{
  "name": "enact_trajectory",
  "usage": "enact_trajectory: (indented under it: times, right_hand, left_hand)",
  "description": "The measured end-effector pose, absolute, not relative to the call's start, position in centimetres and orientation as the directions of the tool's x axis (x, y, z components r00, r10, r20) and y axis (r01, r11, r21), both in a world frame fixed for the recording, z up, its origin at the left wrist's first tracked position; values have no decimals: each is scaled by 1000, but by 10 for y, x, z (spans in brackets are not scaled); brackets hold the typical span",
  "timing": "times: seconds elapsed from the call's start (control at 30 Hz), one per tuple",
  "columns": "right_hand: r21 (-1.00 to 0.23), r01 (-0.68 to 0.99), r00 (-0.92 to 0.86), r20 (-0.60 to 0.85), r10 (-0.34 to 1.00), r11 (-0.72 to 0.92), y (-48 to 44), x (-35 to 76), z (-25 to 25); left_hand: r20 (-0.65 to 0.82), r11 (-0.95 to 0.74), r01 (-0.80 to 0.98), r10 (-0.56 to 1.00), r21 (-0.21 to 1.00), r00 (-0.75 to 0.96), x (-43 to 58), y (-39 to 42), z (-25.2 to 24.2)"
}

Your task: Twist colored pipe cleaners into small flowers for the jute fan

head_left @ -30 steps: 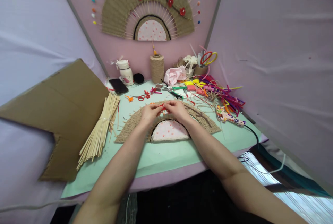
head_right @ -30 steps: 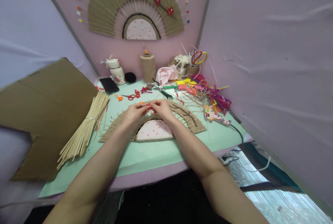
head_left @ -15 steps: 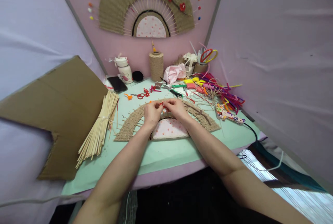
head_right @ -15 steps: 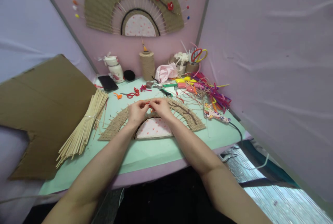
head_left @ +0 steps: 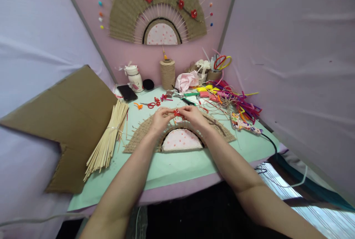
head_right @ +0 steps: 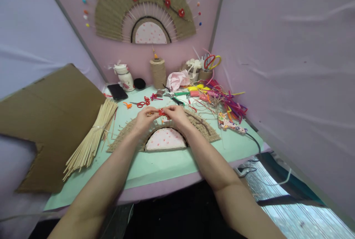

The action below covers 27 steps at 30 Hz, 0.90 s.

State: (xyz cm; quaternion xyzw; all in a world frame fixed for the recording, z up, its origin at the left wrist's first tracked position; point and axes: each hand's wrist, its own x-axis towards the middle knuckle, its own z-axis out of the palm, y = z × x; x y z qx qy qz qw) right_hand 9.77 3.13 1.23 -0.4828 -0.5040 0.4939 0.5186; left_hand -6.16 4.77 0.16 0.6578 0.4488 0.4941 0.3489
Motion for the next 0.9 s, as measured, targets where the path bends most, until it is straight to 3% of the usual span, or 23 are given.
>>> enact_trajectory:
  times: [0.13, 0.43, 0.67, 0.9]
  right_hand:
    - [-999, -29, -17, 29, 999, 28, 30, 98, 15]
    - [-993, -90, -43, 78, 996, 74, 35, 97, 10]
    - [-915, 186, 20, 367, 930, 357, 31, 90, 10]
    - [-875, 278, -7, 411, 911, 397, 30, 89, 7]
  left_hand:
    - [423, -443, 267, 897, 856, 130, -59, 49, -5]
    - [400, -411, 251, 911, 876, 97, -56, 51, -10]
    - [473, -451, 300, 881, 840, 0, -54, 50, -13]
    - [644, -577, 529, 762, 622, 73, -53, 42, -8]
